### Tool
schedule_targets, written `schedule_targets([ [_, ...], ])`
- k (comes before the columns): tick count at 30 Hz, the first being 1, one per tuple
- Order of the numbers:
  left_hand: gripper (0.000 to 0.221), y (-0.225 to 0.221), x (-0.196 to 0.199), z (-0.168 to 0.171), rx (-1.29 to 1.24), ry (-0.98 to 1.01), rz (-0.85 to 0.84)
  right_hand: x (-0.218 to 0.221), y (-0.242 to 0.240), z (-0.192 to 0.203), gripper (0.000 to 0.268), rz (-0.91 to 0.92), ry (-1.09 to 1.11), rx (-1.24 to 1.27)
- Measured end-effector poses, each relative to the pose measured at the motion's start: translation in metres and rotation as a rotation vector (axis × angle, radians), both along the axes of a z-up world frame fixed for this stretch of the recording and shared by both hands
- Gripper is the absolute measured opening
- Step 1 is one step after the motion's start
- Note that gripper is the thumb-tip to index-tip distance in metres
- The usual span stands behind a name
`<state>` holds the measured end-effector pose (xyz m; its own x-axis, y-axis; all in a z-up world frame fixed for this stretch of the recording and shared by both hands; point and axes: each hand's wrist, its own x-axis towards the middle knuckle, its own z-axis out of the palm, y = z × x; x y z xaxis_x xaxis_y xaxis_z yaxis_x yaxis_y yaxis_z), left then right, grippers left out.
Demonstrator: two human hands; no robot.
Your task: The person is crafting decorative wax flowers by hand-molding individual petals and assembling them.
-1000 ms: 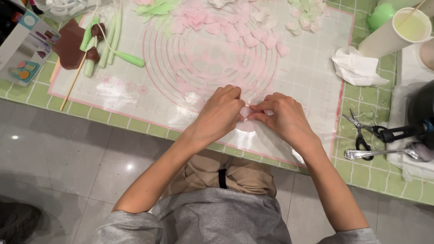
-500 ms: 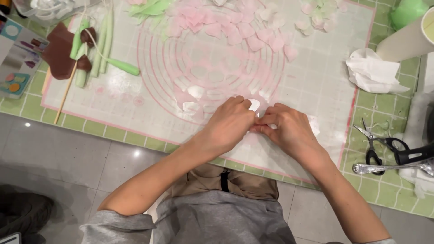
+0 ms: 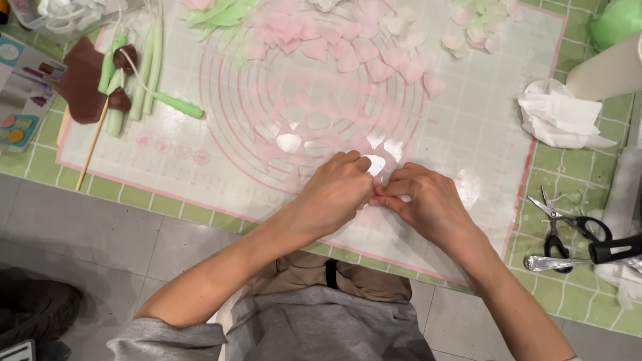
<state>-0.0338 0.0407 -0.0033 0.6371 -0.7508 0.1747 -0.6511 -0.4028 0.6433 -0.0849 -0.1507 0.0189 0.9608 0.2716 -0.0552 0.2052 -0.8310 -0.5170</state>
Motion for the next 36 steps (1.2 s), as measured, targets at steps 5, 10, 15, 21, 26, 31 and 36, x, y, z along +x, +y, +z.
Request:
schedule_targets([
  [5,0.010,0.002,0.001,-0.002,-0.025,-0.016,-0.004,-0.001,0.001,-0.002,0.013,-0.013,-0.063,-0.011],
  [10,0.010,0.003,-0.003,-0.003,-0.016,-0.055,0.007,-0.004,0.004,0.004,0.013,-0.017,-0.061,-0.027],
  [15,0.019,0.006,-0.002,-0.001,0.001,-0.061,0.007,-0.007,0.004,0.005,0.018,-0.159,0.052,0.031],
  [21,0.026,0.011,0.013,-0.007,0.017,0.031,-0.032,-0.006,0.001,0.013,0.027,-0.176,0.154,0.173],
  [26,0.028,0.009,-0.003,-0.003,-0.045,0.001,0.081,-0.009,-0.004,0.017,0.030,-0.176,0.125,0.261],
  [31,0.020,-0.001,-0.018,-0.001,-0.079,-0.184,0.165,-0.015,-0.005,0.019,0.030,-0.156,0.089,0.143],
  [36,0.017,-0.010,-0.016,-0.011,-0.105,-0.167,0.045,-0.017,0.003,0.026,0.027,-0.131,0.052,-0.069],
])
